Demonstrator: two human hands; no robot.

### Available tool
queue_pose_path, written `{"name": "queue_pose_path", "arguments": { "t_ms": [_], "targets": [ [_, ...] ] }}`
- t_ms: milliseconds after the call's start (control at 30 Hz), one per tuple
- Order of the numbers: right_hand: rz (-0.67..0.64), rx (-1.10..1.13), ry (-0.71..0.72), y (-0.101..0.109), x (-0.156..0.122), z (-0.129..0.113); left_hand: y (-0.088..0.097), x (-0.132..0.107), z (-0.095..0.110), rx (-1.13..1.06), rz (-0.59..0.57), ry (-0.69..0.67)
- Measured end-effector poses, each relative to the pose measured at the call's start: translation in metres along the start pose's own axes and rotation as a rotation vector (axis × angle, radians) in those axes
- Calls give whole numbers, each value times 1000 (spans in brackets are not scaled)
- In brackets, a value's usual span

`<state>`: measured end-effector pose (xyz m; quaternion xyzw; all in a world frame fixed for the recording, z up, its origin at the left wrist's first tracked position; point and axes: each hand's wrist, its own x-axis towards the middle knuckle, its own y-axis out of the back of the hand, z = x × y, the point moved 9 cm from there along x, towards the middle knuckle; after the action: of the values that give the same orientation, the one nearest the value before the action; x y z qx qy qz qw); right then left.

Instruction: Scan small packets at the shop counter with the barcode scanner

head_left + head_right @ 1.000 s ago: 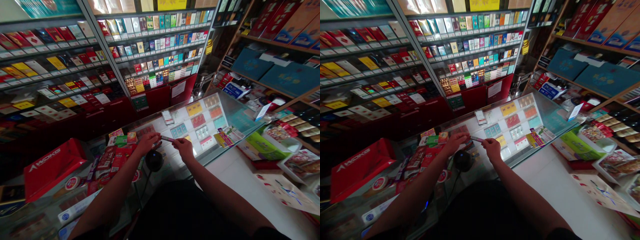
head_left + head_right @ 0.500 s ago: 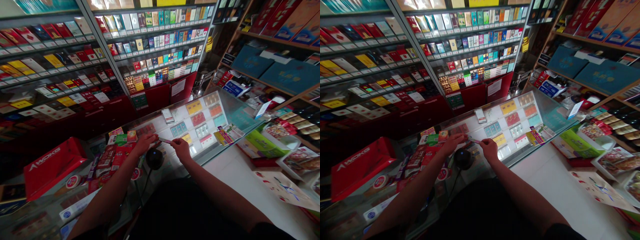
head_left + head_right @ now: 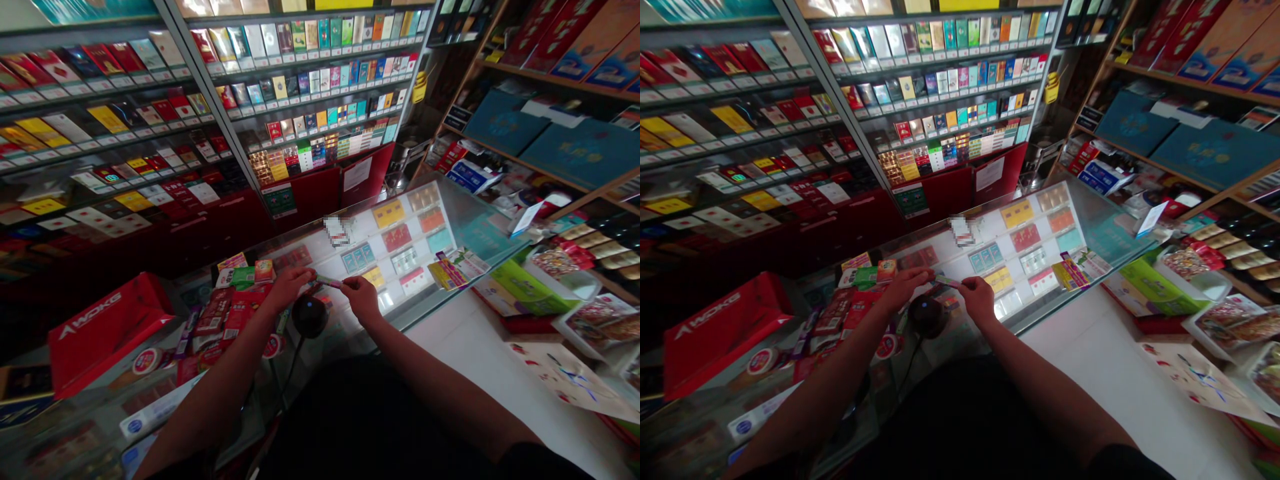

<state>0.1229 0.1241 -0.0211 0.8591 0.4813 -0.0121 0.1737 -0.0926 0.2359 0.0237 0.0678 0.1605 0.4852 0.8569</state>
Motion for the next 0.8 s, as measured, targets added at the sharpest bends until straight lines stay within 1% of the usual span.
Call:
{"name": "queue_pose_path", "arguments": {
  "t_ms": [133,233,367,500,633,800],
  "targets": [
    [2,17,15,2,0,-4,-2,1,-3,-24,2,7],
    [6,36,14,4,1,-4,-2,1,1,-18,6,-2],
    [15,32,-9,8,5,0,-5,2,6,35,-26,-15],
    [18,83,-23,10,8,3,-6,3,12,31,5,-27],
    [3,147,-31,10,9,3,-11,4,18,13,0,-18],
    [6,193,-64,14,9,5,-15,6,19,19,-14,-13]
  ]
}}
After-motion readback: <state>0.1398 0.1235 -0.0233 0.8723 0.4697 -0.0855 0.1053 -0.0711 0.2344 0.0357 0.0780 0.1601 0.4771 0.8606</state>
